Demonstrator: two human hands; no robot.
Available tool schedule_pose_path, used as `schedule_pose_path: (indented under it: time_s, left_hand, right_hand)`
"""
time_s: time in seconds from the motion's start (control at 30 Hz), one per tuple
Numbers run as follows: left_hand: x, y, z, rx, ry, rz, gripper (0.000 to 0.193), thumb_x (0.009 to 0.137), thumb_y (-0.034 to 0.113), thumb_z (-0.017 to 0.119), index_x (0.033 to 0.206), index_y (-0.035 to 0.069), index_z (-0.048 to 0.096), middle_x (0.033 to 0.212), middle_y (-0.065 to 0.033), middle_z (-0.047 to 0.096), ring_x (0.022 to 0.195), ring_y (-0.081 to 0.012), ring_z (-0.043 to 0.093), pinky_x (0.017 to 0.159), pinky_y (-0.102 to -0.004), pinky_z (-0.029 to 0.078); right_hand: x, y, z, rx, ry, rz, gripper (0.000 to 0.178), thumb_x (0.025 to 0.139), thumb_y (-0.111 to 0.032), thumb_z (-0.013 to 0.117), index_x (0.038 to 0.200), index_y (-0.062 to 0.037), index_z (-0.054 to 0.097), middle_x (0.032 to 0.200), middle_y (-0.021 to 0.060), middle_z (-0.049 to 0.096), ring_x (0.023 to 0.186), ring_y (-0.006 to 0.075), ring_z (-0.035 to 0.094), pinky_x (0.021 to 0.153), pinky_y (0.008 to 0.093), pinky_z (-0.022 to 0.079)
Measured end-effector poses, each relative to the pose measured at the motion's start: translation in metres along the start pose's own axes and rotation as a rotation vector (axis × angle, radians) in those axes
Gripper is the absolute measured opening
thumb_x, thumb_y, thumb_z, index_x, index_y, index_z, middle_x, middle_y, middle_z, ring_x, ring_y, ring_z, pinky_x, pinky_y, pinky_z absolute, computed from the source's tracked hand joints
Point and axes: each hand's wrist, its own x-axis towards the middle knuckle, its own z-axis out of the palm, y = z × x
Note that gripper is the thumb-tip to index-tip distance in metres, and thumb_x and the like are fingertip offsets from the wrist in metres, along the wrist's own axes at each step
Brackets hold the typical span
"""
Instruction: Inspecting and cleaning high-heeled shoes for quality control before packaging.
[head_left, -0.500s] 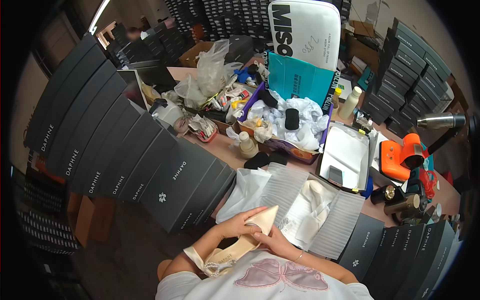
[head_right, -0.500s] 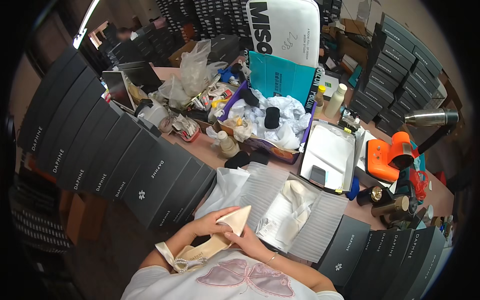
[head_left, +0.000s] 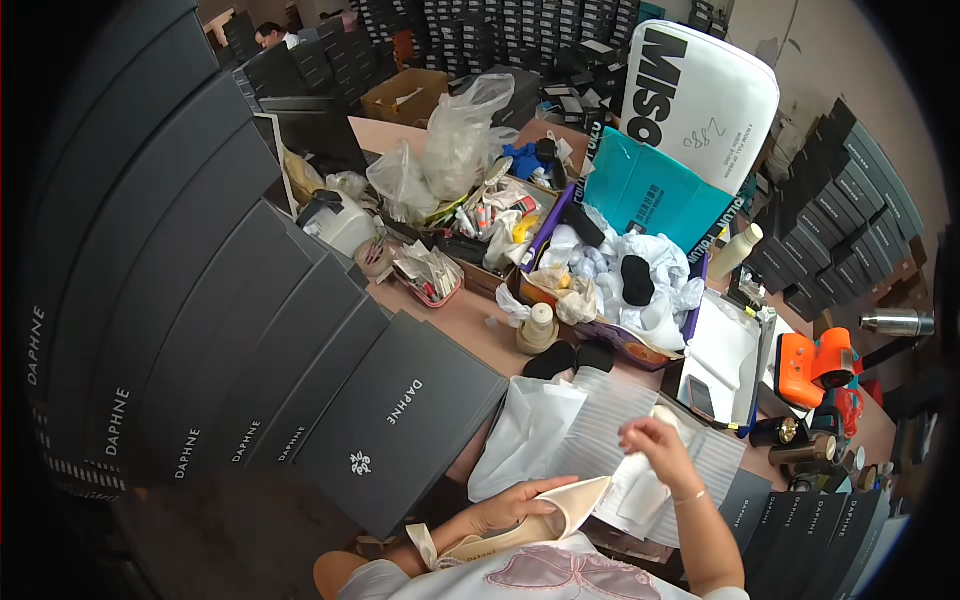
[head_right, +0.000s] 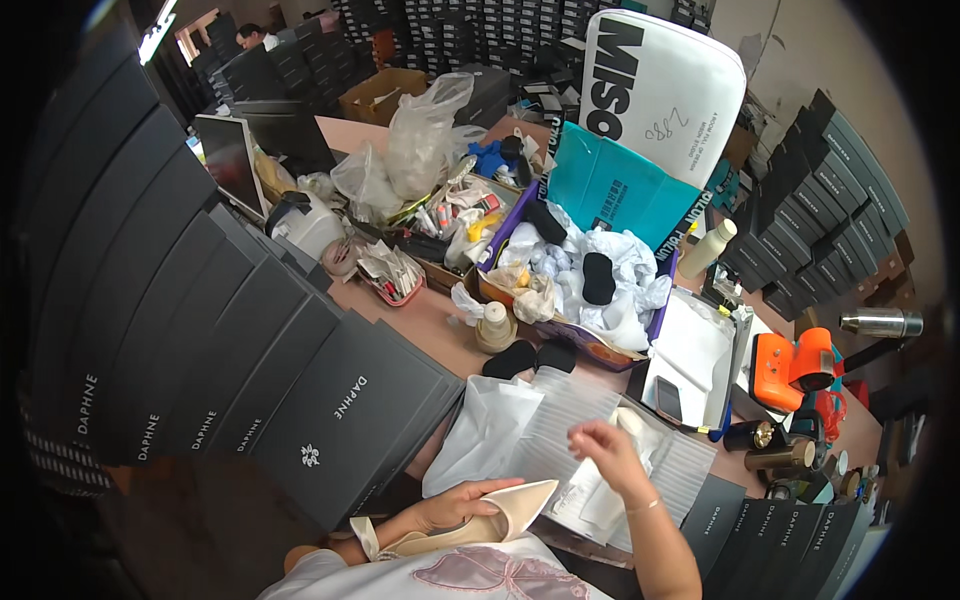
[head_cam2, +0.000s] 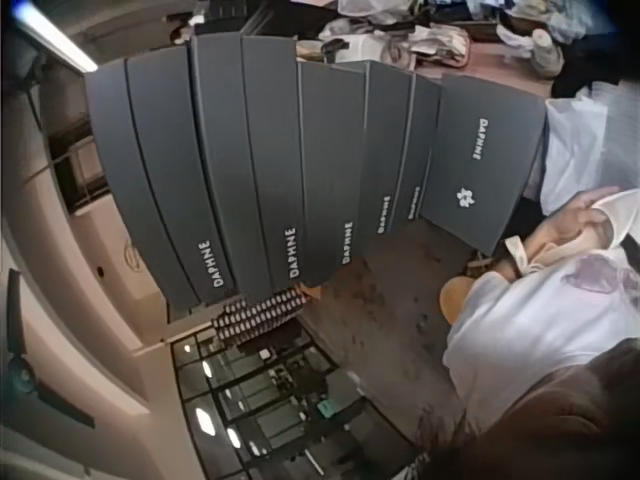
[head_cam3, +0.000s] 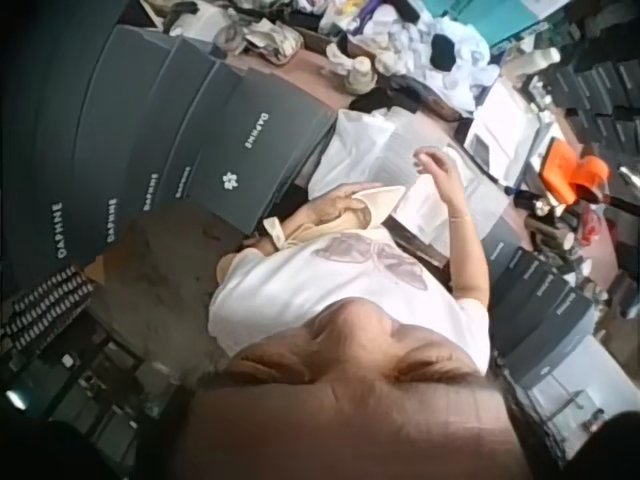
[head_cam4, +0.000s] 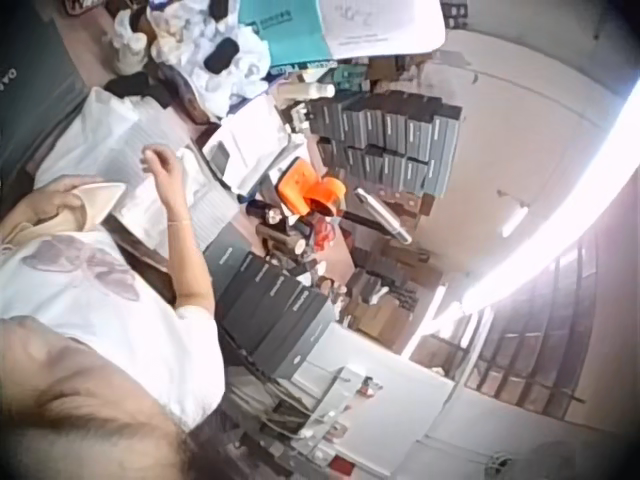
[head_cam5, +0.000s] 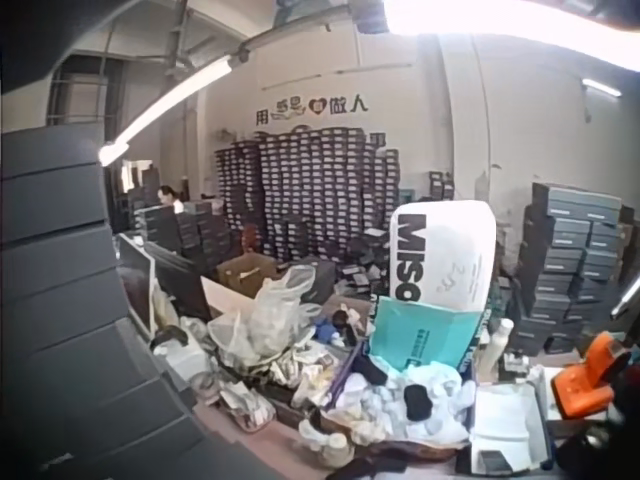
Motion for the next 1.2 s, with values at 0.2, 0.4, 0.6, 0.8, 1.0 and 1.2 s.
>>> schedule_pose_path:
  time_s: [0.2, 0.4, 0.6, 0.8, 1.0, 1.2]
  left_hand:
    - [-0.004, -0.011, -0.017, 0.230, 0.169, 0.118, 0.056, 0.090, 0.005, 0.052, 0.144, 0.003, 0.037, 0.140, -0.0093, 0.046, 0.123, -0.0153, 0.047, 0.105, -0.0279, 0.035]
    - [-0.009, -0.008, -0.034, 0.353, 0.187, 0.137, 0.056, 0.089, 0.006, 0.058, 0.142, 0.003, 0.041, 0.137, -0.0090, 0.048, 0.123, -0.0160, 0.047, 0.104, -0.0276, 0.036]
    - [-0.013, -0.007, -0.034, 0.074, 0.303, 0.070, 0.059, 0.086, 0.014, 0.061, 0.139, -0.001, 0.041, 0.133, -0.0133, 0.051, 0.122, -0.0205, 0.049, 0.103, -0.0313, 0.037]
    - [-0.002, 0.009, -0.019, -0.126, 0.273, 0.204, 0.055, 0.087, 0.010, 0.056, 0.138, -0.006, 0.040, 0.135, -0.0158, 0.050, 0.123, -0.0220, 0.049, 0.104, -0.0312, 0.038]
    - [0.010, -0.010, -0.013, -0.026, 0.352, 0.117, 0.054, 0.087, 0.014, 0.055, 0.135, -0.008, 0.042, 0.128, -0.0182, 0.054, 0.116, -0.0236, 0.055, 0.100, -0.0325, 0.043]
    - [0.003, -0.015, -0.009, -0.002, 0.393, 0.134, 0.043, 0.095, 0.014, 0.053, 0.133, -0.005, 0.046, 0.122, -0.0115, 0.059, 0.111, -0.0155, 0.054, 0.096, -0.0262, 0.041]
  right_hand:
    - [0.176, -0.071, 0.075, -0.579, -0.192, -0.544, 0.024, 0.090, -0.016, 0.059, 0.104, 0.0038, 0.064, 0.104, 0.0155, 0.062, 0.092, 0.0272, 0.063, 0.081, 0.0350, 0.051]
    - [0.358, -0.058, 0.118, -1.332, 0.088, -0.916, 0.027, 0.086, -0.018, 0.052, 0.099, -0.0010, 0.069, 0.117, 0.0220, 0.058, 0.107, 0.0337, 0.058, 0.089, 0.0465, 0.046]
    - [0.409, -0.052, 0.156, -1.727, 0.106, -0.487, 0.019, 0.078, -0.019, 0.056, 0.082, -0.0126, 0.074, 0.082, 0.0054, 0.067, 0.096, 0.0245, 0.062, 0.086, 0.0522, 0.041]
    - [0.363, -0.060, 0.153, -0.891, 0.222, -1.121, 0.010, 0.077, -0.014, 0.061, 0.079, -0.0046, 0.063, 0.079, 0.0108, 0.059, 0.082, 0.0309, 0.059, 0.075, 0.0435, 0.046]
    - [0.323, -0.067, 0.133, -0.748, 0.118, -0.945, 0.010, 0.080, -0.010, 0.058, 0.078, -0.0007, 0.061, 0.082, 0.0163, 0.061, 0.083, 0.0359, 0.061, 0.074, 0.0442, 0.050]
    - [0.249, -0.037, 0.081, -0.667, 0.105, -0.852, 0.015, 0.079, -0.011, 0.059, 0.089, -0.0027, 0.065, 0.089, 0.0186, 0.064, 0.085, 0.0360, 0.062, 0.076, 0.0430, 0.050]
